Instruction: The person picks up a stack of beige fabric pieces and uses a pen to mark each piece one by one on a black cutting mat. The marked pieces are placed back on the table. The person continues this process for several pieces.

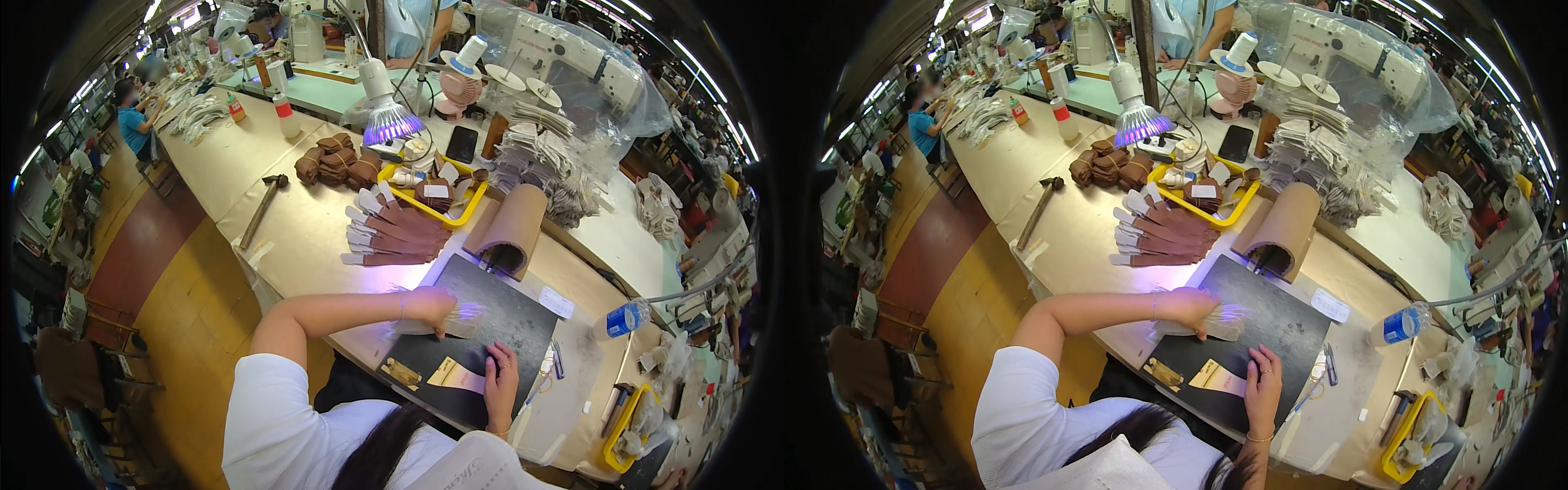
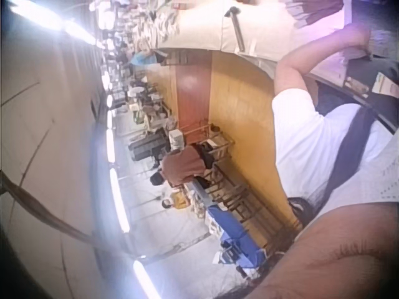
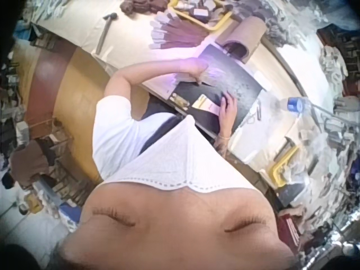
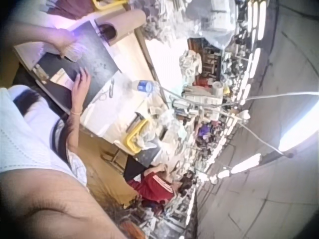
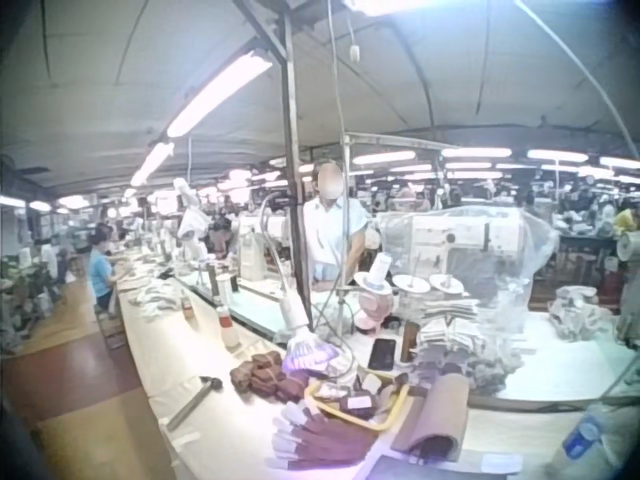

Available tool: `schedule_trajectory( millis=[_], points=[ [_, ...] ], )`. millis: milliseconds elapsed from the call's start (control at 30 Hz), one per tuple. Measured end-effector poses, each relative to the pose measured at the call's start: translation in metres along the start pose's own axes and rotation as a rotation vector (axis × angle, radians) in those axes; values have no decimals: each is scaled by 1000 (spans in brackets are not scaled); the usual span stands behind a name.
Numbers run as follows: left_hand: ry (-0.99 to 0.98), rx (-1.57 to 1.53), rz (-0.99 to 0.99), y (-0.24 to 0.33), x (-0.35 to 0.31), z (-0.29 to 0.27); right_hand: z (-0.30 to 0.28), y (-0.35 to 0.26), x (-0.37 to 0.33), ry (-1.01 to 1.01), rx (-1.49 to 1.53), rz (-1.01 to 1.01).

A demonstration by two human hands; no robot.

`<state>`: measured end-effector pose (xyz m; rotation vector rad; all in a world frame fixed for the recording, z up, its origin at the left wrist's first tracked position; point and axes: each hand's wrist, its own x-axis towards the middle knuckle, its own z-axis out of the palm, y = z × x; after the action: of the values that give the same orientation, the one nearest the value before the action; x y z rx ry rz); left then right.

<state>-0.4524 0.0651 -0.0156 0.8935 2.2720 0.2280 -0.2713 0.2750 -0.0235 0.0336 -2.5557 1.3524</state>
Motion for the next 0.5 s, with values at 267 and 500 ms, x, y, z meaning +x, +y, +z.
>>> schedule_trajectory(
  millis=[267,500],
  points=[
    [513,488,62,39,-52,26,-14,-3,-8,43,-46,21],
    [336,384,39,16,-34,27,-55,-34,0,126,138,-22]
  ],
)
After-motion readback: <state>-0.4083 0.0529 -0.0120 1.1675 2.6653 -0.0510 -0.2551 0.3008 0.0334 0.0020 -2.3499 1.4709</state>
